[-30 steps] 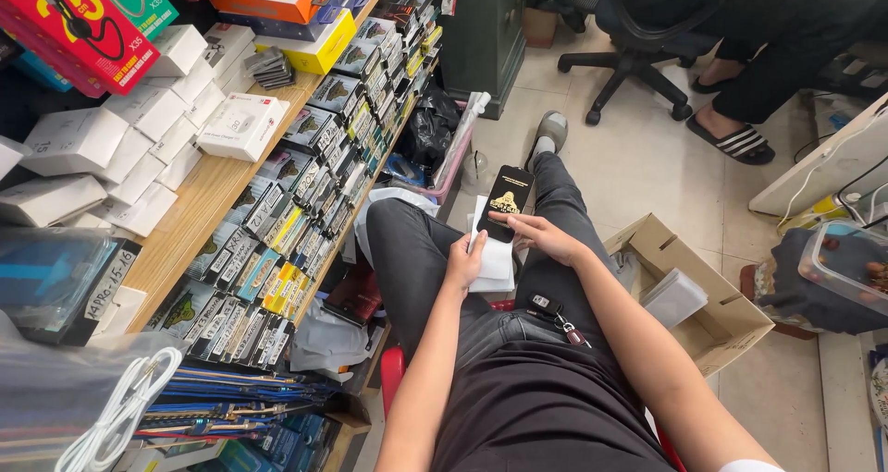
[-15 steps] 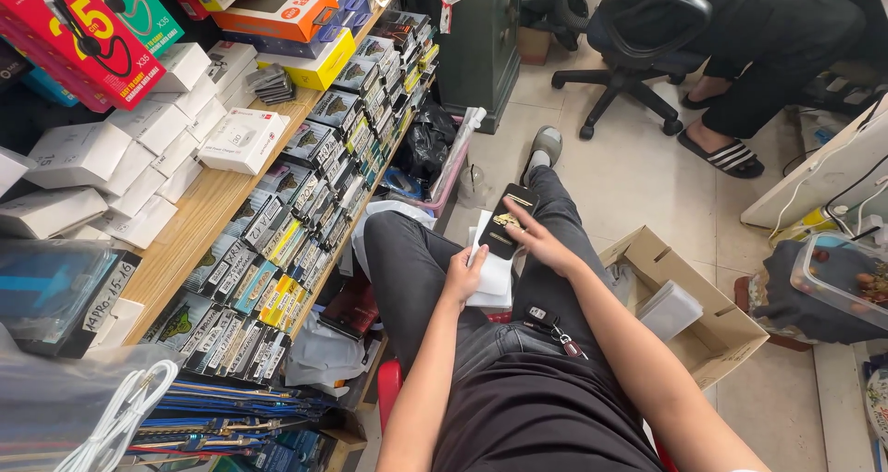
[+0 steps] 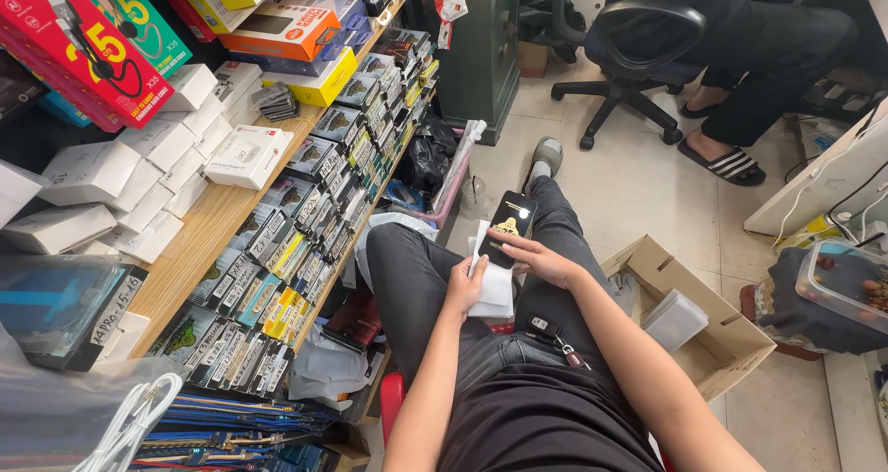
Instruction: The person repeatedly picks up small black packages and white paper sheets, places the packages on the sheets, and sets them into a cardboard box. The person handles the items one at a time and continues the cycle throughout the clip.
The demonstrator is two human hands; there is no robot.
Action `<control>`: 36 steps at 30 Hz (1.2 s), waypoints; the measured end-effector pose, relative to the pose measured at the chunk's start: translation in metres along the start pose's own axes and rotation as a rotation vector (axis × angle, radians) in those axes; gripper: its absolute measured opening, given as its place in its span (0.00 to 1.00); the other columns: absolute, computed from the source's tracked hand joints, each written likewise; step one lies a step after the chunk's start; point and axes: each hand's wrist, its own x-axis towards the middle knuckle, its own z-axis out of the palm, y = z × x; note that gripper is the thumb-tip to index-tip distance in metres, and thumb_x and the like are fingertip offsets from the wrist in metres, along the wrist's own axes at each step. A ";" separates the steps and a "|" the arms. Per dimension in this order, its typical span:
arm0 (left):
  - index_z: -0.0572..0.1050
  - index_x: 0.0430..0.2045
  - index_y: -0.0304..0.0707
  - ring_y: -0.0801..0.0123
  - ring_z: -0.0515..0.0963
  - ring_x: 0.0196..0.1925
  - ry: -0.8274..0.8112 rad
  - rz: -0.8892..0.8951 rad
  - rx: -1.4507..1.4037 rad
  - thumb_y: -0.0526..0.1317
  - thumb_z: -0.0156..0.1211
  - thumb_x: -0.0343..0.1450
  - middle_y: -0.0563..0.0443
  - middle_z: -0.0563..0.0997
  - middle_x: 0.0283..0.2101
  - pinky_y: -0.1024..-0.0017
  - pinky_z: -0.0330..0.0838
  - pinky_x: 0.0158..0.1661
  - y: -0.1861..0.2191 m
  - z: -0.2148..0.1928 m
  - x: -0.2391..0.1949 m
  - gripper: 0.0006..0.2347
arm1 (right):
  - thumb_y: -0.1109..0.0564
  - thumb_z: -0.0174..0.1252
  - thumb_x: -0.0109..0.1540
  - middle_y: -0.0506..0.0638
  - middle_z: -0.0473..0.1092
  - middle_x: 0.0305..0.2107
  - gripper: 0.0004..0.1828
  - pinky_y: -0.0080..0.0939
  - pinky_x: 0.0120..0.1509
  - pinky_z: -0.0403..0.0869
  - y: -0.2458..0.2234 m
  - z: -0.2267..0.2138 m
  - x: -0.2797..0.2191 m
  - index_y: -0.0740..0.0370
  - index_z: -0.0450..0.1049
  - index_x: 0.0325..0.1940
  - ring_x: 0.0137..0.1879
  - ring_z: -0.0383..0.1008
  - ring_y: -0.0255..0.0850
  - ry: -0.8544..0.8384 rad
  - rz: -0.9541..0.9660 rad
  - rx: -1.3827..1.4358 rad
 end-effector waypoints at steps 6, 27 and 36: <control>0.80 0.25 0.44 0.75 0.76 0.24 -0.081 0.000 0.041 0.50 0.62 0.75 0.56 0.78 0.22 0.78 0.71 0.28 0.026 0.000 -0.018 0.13 | 0.46 0.53 0.70 0.45 0.56 0.73 0.29 0.46 0.62 0.74 -0.010 -0.010 0.000 0.22 0.59 0.75 0.64 0.72 0.48 0.301 -0.082 0.163; 0.78 0.24 0.44 0.77 0.73 0.23 -0.012 0.027 0.013 0.50 0.59 0.76 0.57 0.77 0.21 0.80 0.69 0.26 0.026 0.000 -0.014 0.14 | 0.49 0.56 0.68 0.55 0.61 0.71 0.29 0.58 0.67 0.71 -0.028 0.011 -0.019 0.38 0.64 0.75 0.67 0.70 0.53 0.090 -0.011 0.034; 0.80 0.27 0.44 0.75 0.76 0.25 -0.057 0.001 0.058 0.51 0.61 0.75 0.57 0.79 0.23 0.77 0.72 0.29 0.020 0.000 -0.012 0.14 | 0.47 0.53 0.69 0.55 0.64 0.66 0.36 0.50 0.63 0.74 -0.023 0.000 -0.014 0.23 0.51 0.79 0.60 0.73 0.45 0.254 -0.048 0.030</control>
